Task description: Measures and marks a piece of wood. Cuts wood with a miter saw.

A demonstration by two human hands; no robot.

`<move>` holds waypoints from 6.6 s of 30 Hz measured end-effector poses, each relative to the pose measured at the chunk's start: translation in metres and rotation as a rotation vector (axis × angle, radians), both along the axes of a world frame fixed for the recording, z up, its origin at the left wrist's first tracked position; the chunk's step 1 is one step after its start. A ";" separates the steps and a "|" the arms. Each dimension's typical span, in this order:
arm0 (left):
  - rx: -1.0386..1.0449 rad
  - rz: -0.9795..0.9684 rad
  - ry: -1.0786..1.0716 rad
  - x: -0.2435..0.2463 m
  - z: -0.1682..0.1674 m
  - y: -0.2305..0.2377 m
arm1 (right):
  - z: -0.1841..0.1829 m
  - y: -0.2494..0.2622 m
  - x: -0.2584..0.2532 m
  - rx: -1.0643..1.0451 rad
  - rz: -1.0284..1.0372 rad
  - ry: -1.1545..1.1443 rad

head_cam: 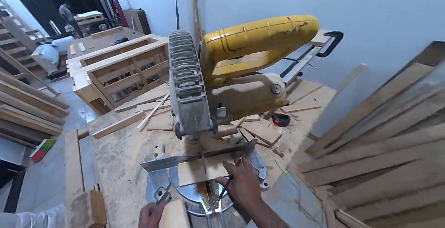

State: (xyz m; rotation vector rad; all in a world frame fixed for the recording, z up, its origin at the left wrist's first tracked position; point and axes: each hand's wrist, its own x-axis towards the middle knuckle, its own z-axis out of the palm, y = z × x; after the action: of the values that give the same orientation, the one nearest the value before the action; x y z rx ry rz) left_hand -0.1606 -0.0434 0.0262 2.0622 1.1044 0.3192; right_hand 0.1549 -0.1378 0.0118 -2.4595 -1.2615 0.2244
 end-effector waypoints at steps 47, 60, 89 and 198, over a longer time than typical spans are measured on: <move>-0.192 0.492 -0.165 0.139 -0.008 0.033 | 0.000 0.037 -0.044 0.099 0.240 -0.112; -0.165 0.443 -0.135 0.137 -0.006 0.036 | 0.002 0.036 -0.042 0.050 0.280 -0.062; -0.172 0.450 0.017 0.132 0.006 0.035 | 0.240 -0.078 -0.029 0.066 0.410 -0.730; -0.165 0.341 -0.061 0.137 0.001 0.038 | -0.004 0.034 -0.059 0.127 0.078 0.050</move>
State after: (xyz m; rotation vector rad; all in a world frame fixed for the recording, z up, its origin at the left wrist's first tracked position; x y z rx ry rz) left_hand -0.0234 -0.0049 0.0275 1.7072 1.3970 0.4389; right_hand 0.0960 -0.1041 0.0074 -2.2864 -1.3106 0.2175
